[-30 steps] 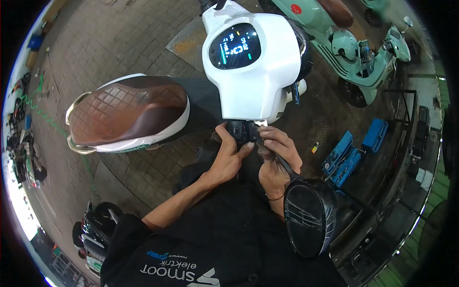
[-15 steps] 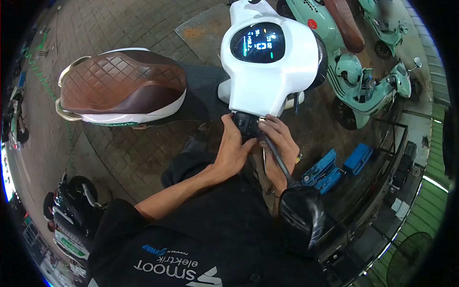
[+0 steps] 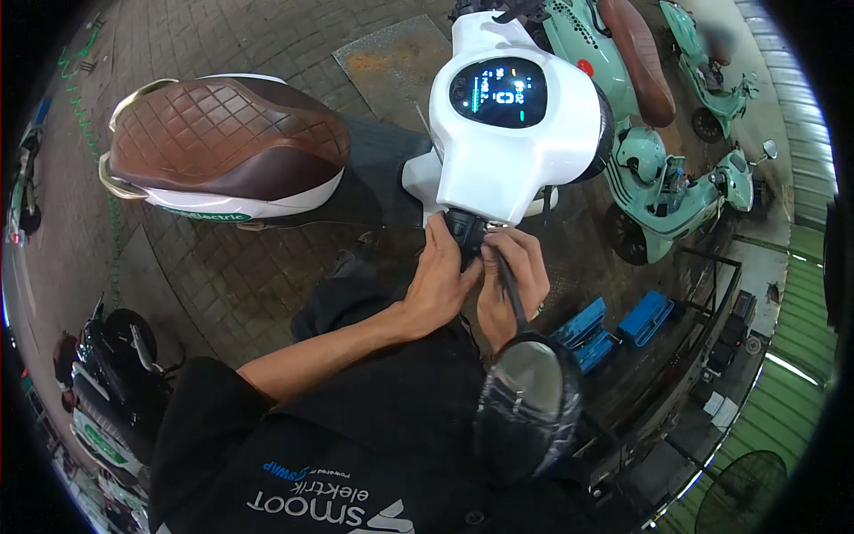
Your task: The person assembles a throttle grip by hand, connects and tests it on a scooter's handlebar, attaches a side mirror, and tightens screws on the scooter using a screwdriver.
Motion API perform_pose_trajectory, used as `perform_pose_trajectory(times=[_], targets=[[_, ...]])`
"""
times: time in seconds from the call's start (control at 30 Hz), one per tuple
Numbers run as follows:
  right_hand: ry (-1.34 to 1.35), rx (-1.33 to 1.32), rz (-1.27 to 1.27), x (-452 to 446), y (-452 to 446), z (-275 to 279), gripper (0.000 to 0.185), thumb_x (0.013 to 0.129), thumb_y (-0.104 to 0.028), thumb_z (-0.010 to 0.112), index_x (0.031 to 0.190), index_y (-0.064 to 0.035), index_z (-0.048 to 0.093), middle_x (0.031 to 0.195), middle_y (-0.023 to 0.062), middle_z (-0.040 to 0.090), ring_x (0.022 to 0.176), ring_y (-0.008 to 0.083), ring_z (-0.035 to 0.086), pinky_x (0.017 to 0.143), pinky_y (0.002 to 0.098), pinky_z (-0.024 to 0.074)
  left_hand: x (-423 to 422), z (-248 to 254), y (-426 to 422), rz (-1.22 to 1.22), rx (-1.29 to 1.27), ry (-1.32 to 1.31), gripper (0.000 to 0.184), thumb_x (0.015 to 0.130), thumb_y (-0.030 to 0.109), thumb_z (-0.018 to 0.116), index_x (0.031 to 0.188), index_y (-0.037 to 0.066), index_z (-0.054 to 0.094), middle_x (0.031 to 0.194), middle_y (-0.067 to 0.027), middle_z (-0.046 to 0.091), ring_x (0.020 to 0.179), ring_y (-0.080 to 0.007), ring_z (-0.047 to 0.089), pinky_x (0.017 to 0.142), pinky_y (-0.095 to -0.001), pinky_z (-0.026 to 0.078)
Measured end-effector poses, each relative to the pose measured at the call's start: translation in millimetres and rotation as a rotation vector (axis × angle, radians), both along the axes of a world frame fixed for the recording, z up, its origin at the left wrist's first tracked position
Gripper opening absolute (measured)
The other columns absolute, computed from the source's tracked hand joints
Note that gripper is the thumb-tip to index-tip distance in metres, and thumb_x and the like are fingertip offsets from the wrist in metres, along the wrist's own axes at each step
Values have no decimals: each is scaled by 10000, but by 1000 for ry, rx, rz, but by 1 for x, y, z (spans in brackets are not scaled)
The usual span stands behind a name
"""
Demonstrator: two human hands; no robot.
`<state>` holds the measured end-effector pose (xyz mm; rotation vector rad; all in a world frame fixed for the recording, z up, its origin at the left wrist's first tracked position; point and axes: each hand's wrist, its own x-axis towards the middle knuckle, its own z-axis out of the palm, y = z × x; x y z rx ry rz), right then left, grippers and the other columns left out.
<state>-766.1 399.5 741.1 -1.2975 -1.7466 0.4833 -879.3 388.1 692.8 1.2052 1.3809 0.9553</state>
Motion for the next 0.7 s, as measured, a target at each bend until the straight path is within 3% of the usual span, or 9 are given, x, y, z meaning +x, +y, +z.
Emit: perform_pose_trajectory(times=[0.13, 0.2, 0.23, 0.27, 0.33, 0.37, 0.47, 0.53, 0.7], targets=[[-47, -36, -15, -3, -1, 5, 262, 835, 26, 780, 1083, -26, 715, 1016, 136, 670, 946, 316, 700, 809, 371, 564, -2, 3, 0, -32, -9, 24, 580, 952, 115, 681, 1302, -98, 272, 1253, -380, 441, 1133, -572, 547, 920, -561, 483], [257, -227, -113, -3, 1, 7, 220, 851, 33, 776, 1063, 0, 725, 1006, 134, 668, 948, 311, 699, 805, 363, 565, -2, -1, -1, -36, 27, 35, 571, 958, 117, 673, 1304, -95, 271, 1253, -379, 441, 1133, -571, 547, 918, -560, 485], [283, -269, -147, 1, -1, 3, 262, 866, -73, 812, 1097, 16, 728, 1005, 155, 693, 971, 302, 701, 825, 374, 568, -2, -3, -1, -40, 63, 48, 563, 964, 118, 665, 1306, -92, 270, 1252, -377, 441, 1134, -569, 547, 917, -559, 486], [284, -266, -141, 7, -5, -4, 262, 866, -73, 812, 1097, 16, 728, 1005, 155, 693, 971, 302, 701, 825, 374, 568, -2, -5, 0, -35, 67, 49, 563, 964, 118, 665, 1306, -92, 270, 1252, -377, 441, 1134, -569, 547, 917, -559, 486], [-91, -416, -187, 15, -13, -13, 388, 866, -204, 838, 1165, 15, 722, 1012, 191, 721, 985, 306, 715, 855, 386, 566, -2, -8, -3, -33, 90, 52, 548, 961, 88, 633, 1318, -93, 259, 1233, -373, 440, 1110, -577, 540, 910, -563, 478], [1, -451, -224, 13, -16, -18, 511, 855, -305, 849, 1222, 21, 708, 1047, 229, 736, 988, 324, 731, 873, 395, 560, -3, -11, -4, -29, 91, 55, 548, 961, 88, 633, 1318, -93, 259, 1233, -373, 440, 1110, -577, 540, 910, -563, 478], [-47, -551, -214, -10, -10, 4, 520, 864, -289, 842, 1239, 41, 697, 1062, 240, 742, 957, 339, 744, 857, 391, 562, -5, -14, -5, -40, 217, -21, 559, 923, 18, 606, 1333, -93, 243, 1220, -369, 428, 1092, -597, 522, 900, -574, 467], [-76, -473, -229, -13, -4, 0, 508, 845, -276, 858, 1190, 68, 711, 996, 235, 755, 899, 325, 755, 819, 383, 568, -6, -9, -4, -73, 250, 46, 586, 871, -44, 580, 1340, -90, 233, 1204, -367, 418, 1074, -613, 505, 886, -590, 457], [20, -468, -273, -9, 6, 1, 386, 824, -211, 865, 1042, 86, 750, 844, 218, 748, 795, 283, 754, 759, 363, 565, 5, -9, -6, 2, 140, 60, 607, 837, -70, 573, 1341, -80, 235, 1193, -361, 411, 1063, -615, 509, 866, -596, 464]])
